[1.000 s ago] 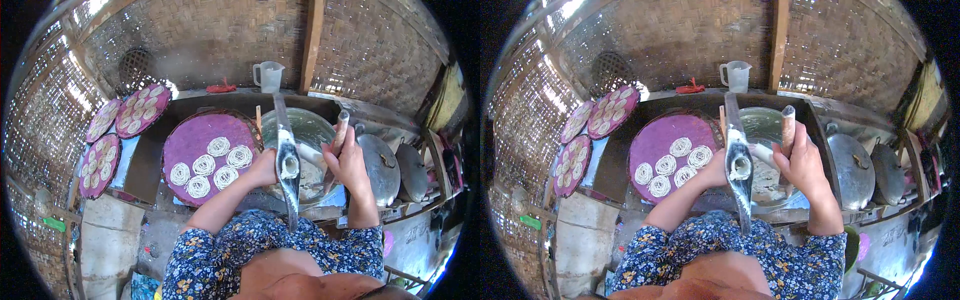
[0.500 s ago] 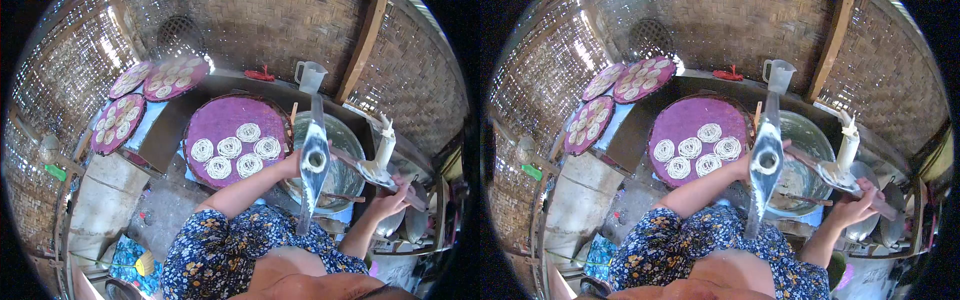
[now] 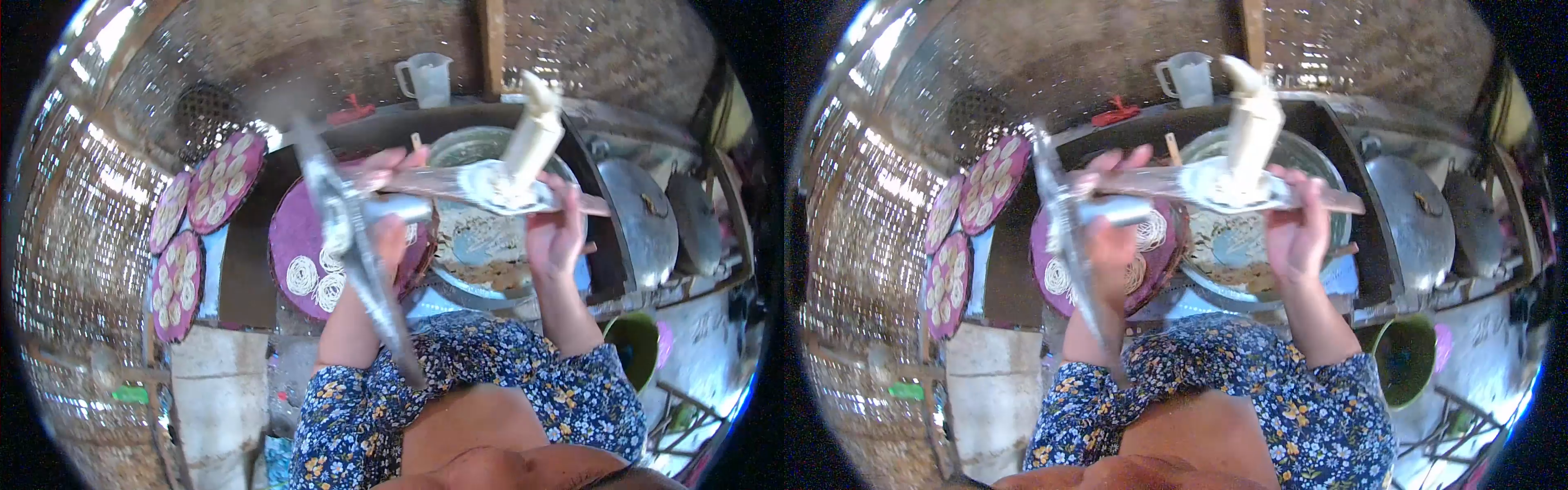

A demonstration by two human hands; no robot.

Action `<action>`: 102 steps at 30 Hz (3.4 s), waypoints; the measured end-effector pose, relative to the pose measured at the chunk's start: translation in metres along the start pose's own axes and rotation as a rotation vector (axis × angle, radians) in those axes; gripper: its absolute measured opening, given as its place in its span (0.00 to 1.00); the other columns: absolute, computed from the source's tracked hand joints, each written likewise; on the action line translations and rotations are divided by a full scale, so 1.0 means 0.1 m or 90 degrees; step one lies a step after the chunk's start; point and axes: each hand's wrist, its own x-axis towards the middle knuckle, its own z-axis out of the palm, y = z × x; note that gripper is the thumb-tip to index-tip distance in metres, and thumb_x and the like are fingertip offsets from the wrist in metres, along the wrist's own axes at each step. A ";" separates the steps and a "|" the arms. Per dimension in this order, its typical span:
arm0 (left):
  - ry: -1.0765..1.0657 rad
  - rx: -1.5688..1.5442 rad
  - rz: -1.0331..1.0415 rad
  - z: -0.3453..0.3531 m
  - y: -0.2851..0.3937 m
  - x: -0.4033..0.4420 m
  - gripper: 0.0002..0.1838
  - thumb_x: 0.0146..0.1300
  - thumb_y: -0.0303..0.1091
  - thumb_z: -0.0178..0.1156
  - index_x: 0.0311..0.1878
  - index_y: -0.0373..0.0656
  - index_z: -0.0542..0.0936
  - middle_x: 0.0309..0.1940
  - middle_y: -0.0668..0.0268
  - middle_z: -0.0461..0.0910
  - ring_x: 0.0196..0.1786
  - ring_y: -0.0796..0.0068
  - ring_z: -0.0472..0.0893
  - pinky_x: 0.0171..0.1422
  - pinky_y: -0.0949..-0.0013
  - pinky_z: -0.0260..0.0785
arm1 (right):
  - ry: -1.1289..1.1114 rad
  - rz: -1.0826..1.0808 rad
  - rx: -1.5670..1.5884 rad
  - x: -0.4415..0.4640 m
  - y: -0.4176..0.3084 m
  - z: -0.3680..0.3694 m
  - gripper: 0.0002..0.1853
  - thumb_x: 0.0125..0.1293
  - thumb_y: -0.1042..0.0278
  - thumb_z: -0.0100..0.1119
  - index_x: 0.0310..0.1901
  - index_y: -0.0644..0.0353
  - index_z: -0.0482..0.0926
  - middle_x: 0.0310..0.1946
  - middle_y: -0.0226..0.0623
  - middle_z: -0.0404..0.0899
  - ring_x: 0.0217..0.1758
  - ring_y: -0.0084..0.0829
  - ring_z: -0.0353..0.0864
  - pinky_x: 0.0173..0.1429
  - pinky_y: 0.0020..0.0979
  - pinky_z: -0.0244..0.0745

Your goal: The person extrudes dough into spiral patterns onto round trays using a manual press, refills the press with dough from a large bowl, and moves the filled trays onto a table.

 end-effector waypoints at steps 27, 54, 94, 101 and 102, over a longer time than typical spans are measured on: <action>0.080 0.448 -0.010 -0.43 1.08 -0.69 0.37 0.47 0.55 0.64 0.53 0.37 0.68 0.37 0.60 0.61 0.36 0.54 0.72 0.37 0.54 0.74 | -0.705 0.379 -1.676 0.34 -0.25 -1.48 0.07 0.48 0.69 0.54 0.26 0.58 0.82 0.29 0.43 0.81 0.33 0.39 0.81 0.37 0.37 0.75; 0.019 0.590 -0.120 -0.53 1.08 -0.66 0.28 0.47 0.43 0.68 0.49 0.42 0.71 0.35 0.63 0.64 0.32 0.60 0.77 0.29 0.65 0.73 | -0.698 0.374 -1.309 0.03 -0.12 -1.36 0.12 0.52 0.56 0.57 0.31 0.54 0.81 0.25 0.45 0.78 0.32 0.47 0.77 0.38 0.42 0.71; -0.182 0.897 -0.368 -0.28 0.09 0.32 0.22 0.44 0.47 0.60 0.41 0.45 0.78 0.38 0.52 0.79 0.43 0.52 0.77 0.46 0.59 0.69 | -0.597 -0.765 -1.190 0.29 -1.34 1.12 0.09 0.41 0.65 0.65 0.23 0.52 0.74 0.16 0.29 0.68 0.21 0.33 0.73 0.25 0.33 0.68; -0.178 0.837 -0.379 -0.33 0.00 0.30 0.21 0.48 0.45 0.58 0.43 0.44 0.78 0.40 0.53 0.78 0.44 0.53 0.77 0.47 0.60 0.68 | -0.612 -0.641 -1.236 0.45 -1.36 0.96 0.09 0.41 0.64 0.65 0.24 0.53 0.75 0.16 0.31 0.70 0.23 0.35 0.74 0.26 0.35 0.68; -0.172 0.834 -0.386 -0.27 0.02 0.32 0.21 0.48 0.45 0.58 0.43 0.43 0.78 0.39 0.52 0.78 0.44 0.53 0.77 0.47 0.60 0.68 | -0.609 -0.649 -1.234 0.44 -1.40 1.01 0.09 0.41 0.64 0.65 0.24 0.53 0.75 0.16 0.31 0.70 0.23 0.35 0.74 0.26 0.35 0.68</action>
